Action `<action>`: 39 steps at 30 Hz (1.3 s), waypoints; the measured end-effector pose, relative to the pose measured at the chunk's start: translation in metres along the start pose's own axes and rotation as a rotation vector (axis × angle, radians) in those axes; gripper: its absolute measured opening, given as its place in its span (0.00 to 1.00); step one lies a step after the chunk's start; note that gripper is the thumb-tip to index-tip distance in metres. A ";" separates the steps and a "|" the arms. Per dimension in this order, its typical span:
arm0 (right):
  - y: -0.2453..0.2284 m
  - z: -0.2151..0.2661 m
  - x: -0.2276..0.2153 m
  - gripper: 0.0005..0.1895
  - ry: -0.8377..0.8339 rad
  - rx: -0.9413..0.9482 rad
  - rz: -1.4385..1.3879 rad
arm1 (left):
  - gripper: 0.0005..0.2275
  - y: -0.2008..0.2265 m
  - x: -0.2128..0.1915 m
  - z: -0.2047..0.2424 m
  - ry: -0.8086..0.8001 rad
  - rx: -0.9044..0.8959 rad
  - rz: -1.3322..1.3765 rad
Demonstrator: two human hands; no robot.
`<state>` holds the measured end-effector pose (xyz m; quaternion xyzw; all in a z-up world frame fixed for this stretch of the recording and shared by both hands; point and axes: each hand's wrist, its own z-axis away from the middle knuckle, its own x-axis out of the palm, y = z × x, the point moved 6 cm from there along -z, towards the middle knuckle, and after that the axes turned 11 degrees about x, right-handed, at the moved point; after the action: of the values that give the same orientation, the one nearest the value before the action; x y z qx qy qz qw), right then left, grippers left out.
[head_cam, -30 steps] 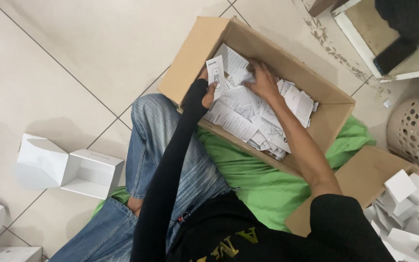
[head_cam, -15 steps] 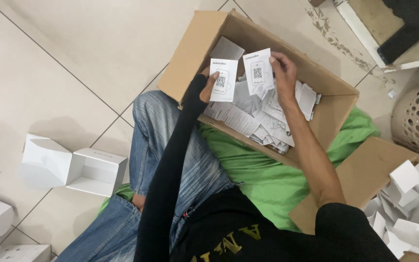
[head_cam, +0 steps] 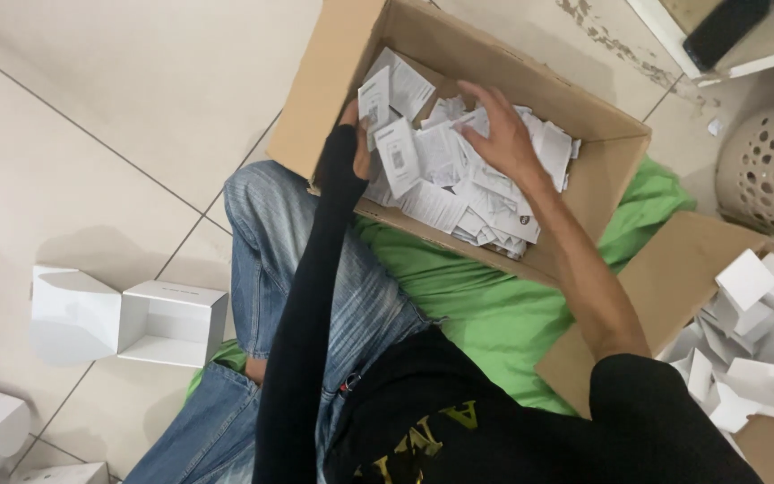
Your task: The person sits on the floor surrounded by scattered white product boxes and folds cardboard boxes one at a time, pressing the flaps into shape. They also pick paper inserts from a cardboard box and place an insert inside a folded box.
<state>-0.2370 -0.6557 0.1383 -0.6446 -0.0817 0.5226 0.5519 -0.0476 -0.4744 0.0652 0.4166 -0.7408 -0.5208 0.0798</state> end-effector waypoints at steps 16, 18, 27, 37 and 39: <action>0.110 0.097 -0.062 0.33 -0.033 0.231 0.733 | 0.16 0.010 -0.005 -0.015 -0.122 -0.046 0.152; 0.104 0.098 -0.068 0.28 -0.106 0.369 0.624 | 0.15 0.019 -0.009 -0.012 -0.151 -0.060 0.188; 0.126 0.091 -0.069 0.44 0.184 -0.068 0.771 | 0.12 0.022 -0.004 -0.012 -0.248 -0.133 0.335; 0.061 0.078 -0.068 0.14 -0.212 0.284 0.081 | 0.13 0.017 -0.001 -0.010 -0.302 -0.129 0.316; 0.059 0.070 -0.059 0.14 -0.249 0.297 -0.001 | 0.13 0.021 -0.002 -0.013 -0.333 -0.170 0.314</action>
<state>-0.3443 -0.6744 0.1360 -0.4866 -0.0718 0.6043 0.6268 -0.0505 -0.4796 0.0897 0.1965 -0.7530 -0.6239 0.0716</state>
